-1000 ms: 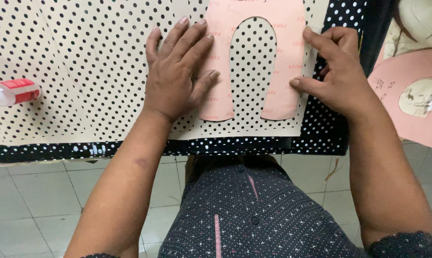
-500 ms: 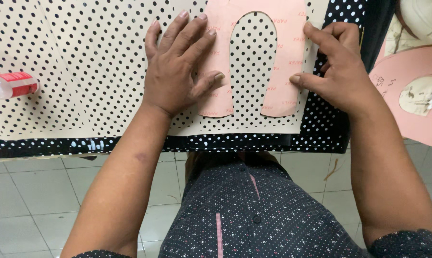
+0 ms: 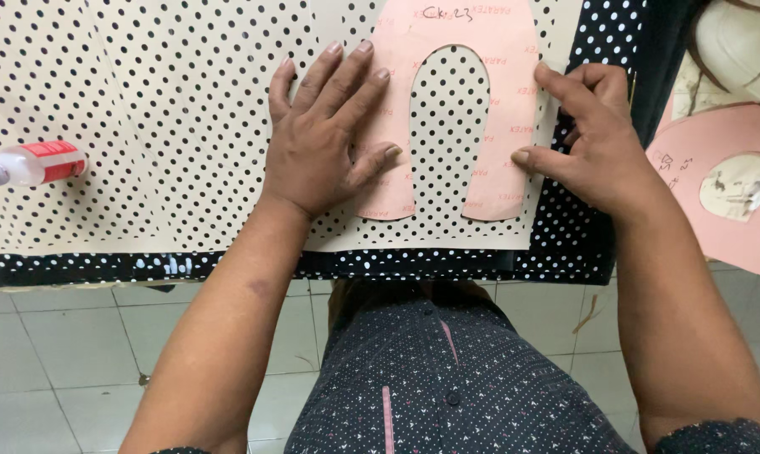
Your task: The person applies glue to a perforated sheet, places a pink shoe insole template on it, and traces the outline with a pen. The traced template is then removed and set aside.
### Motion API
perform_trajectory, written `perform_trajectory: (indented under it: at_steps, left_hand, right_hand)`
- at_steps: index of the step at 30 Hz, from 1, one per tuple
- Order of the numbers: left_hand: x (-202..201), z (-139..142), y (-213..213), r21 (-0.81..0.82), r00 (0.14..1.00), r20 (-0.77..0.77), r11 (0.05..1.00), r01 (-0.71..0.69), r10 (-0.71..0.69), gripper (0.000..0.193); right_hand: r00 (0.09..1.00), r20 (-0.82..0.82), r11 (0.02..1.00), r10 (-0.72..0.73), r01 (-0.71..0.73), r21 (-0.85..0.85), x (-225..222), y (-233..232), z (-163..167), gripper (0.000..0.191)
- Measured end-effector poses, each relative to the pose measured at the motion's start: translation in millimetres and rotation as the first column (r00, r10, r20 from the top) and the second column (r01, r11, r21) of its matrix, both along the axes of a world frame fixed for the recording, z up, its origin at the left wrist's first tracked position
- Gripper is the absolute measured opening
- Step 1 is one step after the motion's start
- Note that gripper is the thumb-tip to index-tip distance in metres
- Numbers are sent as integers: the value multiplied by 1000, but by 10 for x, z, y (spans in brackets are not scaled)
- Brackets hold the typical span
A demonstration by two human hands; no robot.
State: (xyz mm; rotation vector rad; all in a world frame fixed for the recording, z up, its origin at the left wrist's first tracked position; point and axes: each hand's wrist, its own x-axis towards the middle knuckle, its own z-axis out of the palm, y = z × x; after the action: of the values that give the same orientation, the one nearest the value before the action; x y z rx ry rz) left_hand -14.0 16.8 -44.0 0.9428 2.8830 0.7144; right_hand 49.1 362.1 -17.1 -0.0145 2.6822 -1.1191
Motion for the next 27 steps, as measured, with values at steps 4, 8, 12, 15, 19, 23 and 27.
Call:
perform_trajectory:
  at_steps: [4,8,12,15,19,23,27]
  left_hand:
    - [-5,7,8,-38,1000,26,999,-2,3,72]
    - [-6,17,13,-37,999,32,999,-4,5,70]
    - [-12,23,15,-32,1000,27,999,1,0,70]
    - [-9,22,19,-34,999,36,999,-5,6,71]
    - [-3,23,26,-44,999,34,999,-14,15,69]
    - [-5,20,23,-41,1000,23,999,-13,14,67]
    - [15,16,8,-51,1000,23,999,-11,13,67]
  right_hand:
    - [1000,13,1000,-9,9,30,-4,-6,10,92]
    - [1000,20,1000,-20,19,20,-8,-5,11,92]
    - [998,45,998,-33,31,54,-3,5,7,92]
    - [1000,-26,1000,13,-13,23,-3,1,5,92]
    - [999,29,998,-14,12,58,-14,-9,28,95]
    - [994,88,996,-59,53,70,-20,-23,45,97]
    - [1000,19,997,-12,10,72,-4,-30,28,97]
